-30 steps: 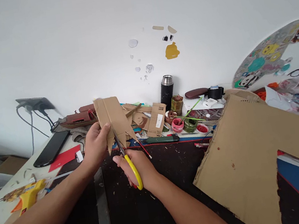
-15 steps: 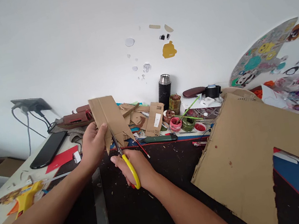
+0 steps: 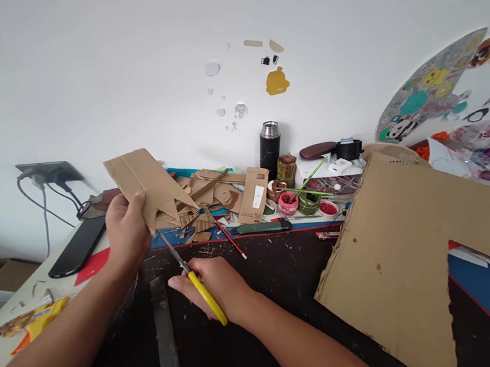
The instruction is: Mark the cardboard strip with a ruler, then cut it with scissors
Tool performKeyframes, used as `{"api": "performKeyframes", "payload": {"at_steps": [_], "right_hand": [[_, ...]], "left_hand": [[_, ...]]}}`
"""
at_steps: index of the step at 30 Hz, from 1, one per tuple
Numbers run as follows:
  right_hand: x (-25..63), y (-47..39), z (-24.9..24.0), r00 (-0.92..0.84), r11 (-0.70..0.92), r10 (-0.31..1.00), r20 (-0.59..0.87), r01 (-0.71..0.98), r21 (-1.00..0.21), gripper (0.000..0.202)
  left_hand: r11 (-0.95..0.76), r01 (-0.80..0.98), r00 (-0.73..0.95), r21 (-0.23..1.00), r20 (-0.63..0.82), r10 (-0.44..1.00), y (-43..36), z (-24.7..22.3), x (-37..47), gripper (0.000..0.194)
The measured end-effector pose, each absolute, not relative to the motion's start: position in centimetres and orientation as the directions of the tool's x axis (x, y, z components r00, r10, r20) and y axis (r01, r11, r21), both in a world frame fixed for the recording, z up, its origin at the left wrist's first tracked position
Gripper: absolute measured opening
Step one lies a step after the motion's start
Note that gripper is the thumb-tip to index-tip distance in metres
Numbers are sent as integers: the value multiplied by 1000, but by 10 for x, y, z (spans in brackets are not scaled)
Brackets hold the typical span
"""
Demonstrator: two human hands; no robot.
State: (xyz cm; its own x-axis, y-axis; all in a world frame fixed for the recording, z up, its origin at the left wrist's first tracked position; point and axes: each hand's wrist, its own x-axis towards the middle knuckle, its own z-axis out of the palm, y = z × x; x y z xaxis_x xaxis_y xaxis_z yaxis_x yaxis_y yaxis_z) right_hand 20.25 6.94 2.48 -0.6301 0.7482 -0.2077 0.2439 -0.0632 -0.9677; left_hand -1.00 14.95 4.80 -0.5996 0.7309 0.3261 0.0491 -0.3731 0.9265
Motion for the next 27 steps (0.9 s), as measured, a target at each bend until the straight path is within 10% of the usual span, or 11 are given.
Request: {"api": "performKeyframes", "payload": {"at_steps": [17,27], "right_hand": [[201,75,20,-603,-191,772,-203,84,-978,46],[200,82,22,-469,-234,867,-168,-85,-969,44]], "left_hand": [[-406,94,-571,909,383,726,138,51,3,41],[-329,-312,-516,891,131,846,144,58,9,43]]}}
